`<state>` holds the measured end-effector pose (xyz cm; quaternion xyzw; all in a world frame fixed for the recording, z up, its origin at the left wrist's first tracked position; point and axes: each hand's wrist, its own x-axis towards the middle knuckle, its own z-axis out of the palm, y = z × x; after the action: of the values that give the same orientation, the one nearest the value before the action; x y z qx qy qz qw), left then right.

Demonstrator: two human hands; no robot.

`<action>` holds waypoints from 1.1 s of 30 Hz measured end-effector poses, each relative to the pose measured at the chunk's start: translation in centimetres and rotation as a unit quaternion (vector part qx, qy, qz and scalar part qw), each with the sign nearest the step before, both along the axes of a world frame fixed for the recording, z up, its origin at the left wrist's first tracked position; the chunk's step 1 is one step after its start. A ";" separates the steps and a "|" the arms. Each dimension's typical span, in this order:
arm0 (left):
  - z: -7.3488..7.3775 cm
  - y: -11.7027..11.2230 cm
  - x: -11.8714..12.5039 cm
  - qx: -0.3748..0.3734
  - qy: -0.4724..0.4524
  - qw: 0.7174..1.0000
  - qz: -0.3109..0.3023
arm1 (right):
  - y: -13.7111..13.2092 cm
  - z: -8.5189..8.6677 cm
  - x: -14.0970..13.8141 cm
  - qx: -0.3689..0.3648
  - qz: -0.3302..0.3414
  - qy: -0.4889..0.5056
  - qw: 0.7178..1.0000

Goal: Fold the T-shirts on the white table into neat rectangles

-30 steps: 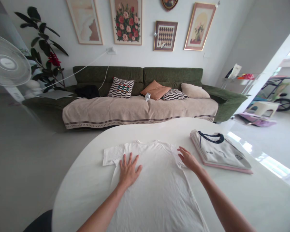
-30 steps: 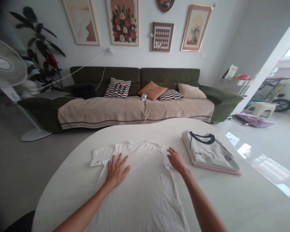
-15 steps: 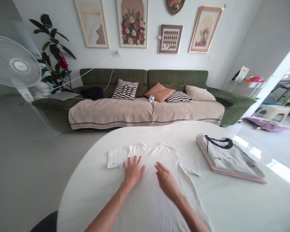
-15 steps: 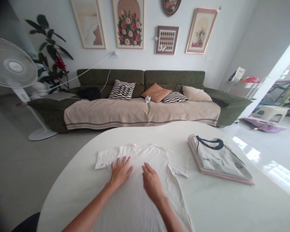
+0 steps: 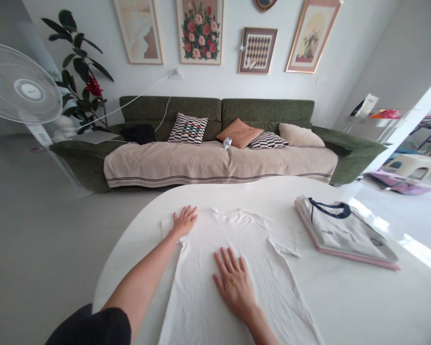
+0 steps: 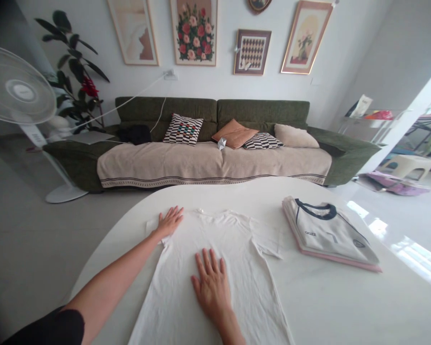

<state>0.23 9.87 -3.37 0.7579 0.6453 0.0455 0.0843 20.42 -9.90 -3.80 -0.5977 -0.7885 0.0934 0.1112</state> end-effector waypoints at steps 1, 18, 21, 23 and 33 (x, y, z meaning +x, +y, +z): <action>0.3 0.4 -0.9 -0.004 0.002 1.000 0.012 | 0.0 0.1 0.1 -0.003 0.000 -0.002 1.000; 2.8 -2.0 -7.1 0.006 -0.029 0.993 0.111 | -11.7 -0.7 -15.8 -0.044 -0.021 0.145 0.988; 3.4 -2.0 -7.9 -0.019 -0.050 0.988 0.147 | -11.6 0.0 -16.0 -0.047 -0.072 0.130 0.988; 3.8 -2.0 -8.2 -0.045 -0.072 0.983 0.160 | -11.2 0.9 -16.1 -0.038 -0.114 0.106 0.987; 6.0 -2.2 -6.8 -0.108 -0.277 0.933 0.202 | -10.4 4.4 -13.8 -0.056 -0.068 0.085 0.992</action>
<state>-6.61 7.63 2.61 0.5549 0.7370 0.1997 0.3303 6.60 -20.34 0.56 -0.6454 -0.7269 0.1803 0.1502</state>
